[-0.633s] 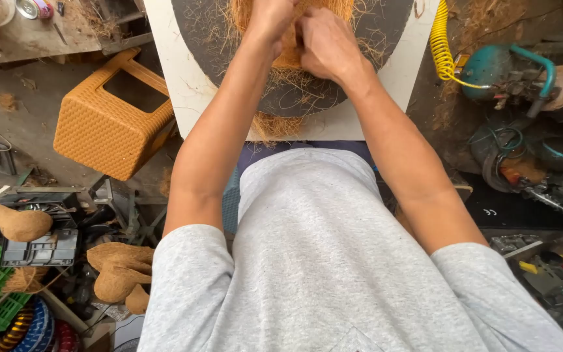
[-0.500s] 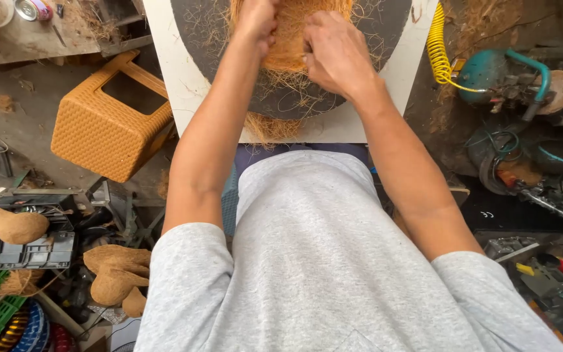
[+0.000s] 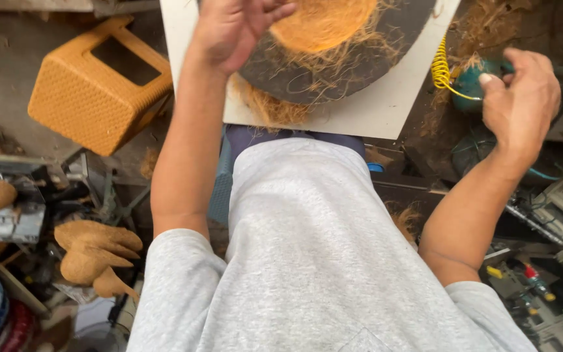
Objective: Shaping coconut fibers into a hat mold by hand and applying a spray sealant.
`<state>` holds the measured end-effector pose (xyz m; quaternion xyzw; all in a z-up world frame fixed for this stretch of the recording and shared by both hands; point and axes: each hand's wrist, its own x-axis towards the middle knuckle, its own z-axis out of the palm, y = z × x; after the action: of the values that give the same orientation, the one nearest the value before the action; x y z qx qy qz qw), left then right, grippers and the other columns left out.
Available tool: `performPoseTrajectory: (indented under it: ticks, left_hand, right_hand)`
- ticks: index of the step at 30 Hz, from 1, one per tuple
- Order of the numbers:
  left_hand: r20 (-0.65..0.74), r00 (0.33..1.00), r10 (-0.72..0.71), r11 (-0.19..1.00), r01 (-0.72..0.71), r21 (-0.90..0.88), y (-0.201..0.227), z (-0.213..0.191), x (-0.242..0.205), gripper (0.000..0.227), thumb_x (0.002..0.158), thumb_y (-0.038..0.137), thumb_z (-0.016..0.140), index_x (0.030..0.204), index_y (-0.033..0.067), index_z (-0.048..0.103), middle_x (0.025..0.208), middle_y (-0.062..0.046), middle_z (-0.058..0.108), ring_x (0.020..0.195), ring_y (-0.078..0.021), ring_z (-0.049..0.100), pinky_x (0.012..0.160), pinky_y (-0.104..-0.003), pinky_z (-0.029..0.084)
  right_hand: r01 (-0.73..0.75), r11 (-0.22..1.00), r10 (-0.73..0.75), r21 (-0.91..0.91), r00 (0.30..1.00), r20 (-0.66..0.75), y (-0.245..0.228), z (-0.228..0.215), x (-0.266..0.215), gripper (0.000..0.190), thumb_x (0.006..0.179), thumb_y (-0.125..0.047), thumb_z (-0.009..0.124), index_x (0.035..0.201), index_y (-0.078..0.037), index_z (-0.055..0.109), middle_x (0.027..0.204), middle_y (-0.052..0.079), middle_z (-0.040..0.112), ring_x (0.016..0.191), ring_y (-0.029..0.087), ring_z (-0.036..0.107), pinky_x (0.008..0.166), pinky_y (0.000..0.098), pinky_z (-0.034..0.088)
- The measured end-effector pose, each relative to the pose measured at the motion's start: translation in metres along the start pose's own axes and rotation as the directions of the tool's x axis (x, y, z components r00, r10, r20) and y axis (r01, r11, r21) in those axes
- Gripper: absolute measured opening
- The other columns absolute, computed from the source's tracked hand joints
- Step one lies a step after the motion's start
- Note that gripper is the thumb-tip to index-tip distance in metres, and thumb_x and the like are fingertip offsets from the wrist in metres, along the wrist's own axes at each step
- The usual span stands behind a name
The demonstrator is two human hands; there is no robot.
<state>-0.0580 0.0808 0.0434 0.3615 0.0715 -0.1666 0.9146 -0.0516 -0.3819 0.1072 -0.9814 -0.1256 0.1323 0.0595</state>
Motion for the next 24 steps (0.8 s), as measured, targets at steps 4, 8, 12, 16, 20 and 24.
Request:
performPoseTrajectory:
  ticks: [4,8,12,16,20,24]
  left_hand:
    - [-0.422,0.876,0.233,0.933,-0.079,0.351,0.026,-0.026,-0.065,0.019,0.096,0.015,0.063,0.114,0.0086,0.062,0.110,-0.010,0.068,0.099,-0.0248,0.067,0.087,-0.036,0.057]
    - [-0.590,0.764,0.261,0.743,0.232,0.628,-0.059,-0.096,-0.111,0.036,0.078,0.002,0.075,0.111,0.0106,0.063,0.102,-0.004,0.067,0.092,-0.0155,0.063,0.087,-0.026,0.055]
    - [-0.655,0.749,0.097,0.495,0.534,0.685,-0.089,-0.074,-0.104,0.071,0.088,0.023,0.077,0.144,0.0067,0.038,0.149,-0.017,0.043,0.135,-0.0299,0.048,0.115,-0.045,0.041]
    - [-0.596,0.717,0.362,0.580,0.328,0.746,-0.122,-0.121,-0.097,0.022,0.089,0.014,0.058,0.110,0.0126,0.066,0.109,-0.007,0.070,0.099,-0.0237,0.067,0.084,-0.038,0.053]
    - [-0.702,0.689,0.180,0.924,0.127,0.362,-0.083,-0.120,-0.119,0.006,0.093,0.012,0.061,0.087,0.0142,0.062,0.074,0.006,0.048,0.062,-0.0069,0.039,0.057,-0.025,0.034]
    - [-0.579,0.805,0.131,0.966,0.027,0.255,-0.059,-0.114,-0.139,0.006,0.090,0.017,0.062,0.095,0.0170,0.065,0.095,0.003,0.069,0.093,-0.0128,0.068,0.080,-0.032,0.055]
  right_hand:
    - [-0.172,0.963,0.151,0.209,0.982,0.112,-0.039,0.015,-0.001,0.011,0.100,-0.025,0.077,0.095,-0.015,0.074,0.091,0.003,0.070,0.080,0.022,0.062,0.070,0.0400,0.045]
    - [-0.028,0.838,-0.237,0.544,0.880,0.411,-0.159,0.004,0.016,0.021,0.105,-0.022,0.061,0.112,-0.004,0.070,0.103,0.011,0.070,0.092,0.023,0.064,0.082,0.0368,0.052]
    - [0.211,0.865,-0.469,0.456,0.663,0.583,-0.262,0.005,0.021,0.038,0.101,-0.028,0.053,0.128,-0.003,0.059,0.127,0.017,0.064,0.112,0.030,0.061,0.096,0.0439,0.050]
    - [0.318,0.793,-0.597,0.520,0.571,0.563,-0.314,0.019,0.016,0.038,0.099,-0.028,0.055,0.127,-0.005,0.062,0.121,0.012,0.065,0.098,0.030,0.065,0.083,0.0441,0.047]
    - [0.320,0.703,-0.659,0.635,0.629,0.413,-0.334,0.031,0.019,0.026,0.099,-0.018,0.061,0.118,-0.002,0.065,0.114,0.012,0.067,0.088,0.026,0.066,0.077,0.0393,0.050]
    - [0.323,0.688,-0.620,0.650,0.727,0.295,-0.352,0.050,0.031,0.021,0.100,-0.012,0.057,0.114,0.001,0.063,0.110,0.015,0.067,0.090,0.024,0.064,0.079,0.0357,0.053]
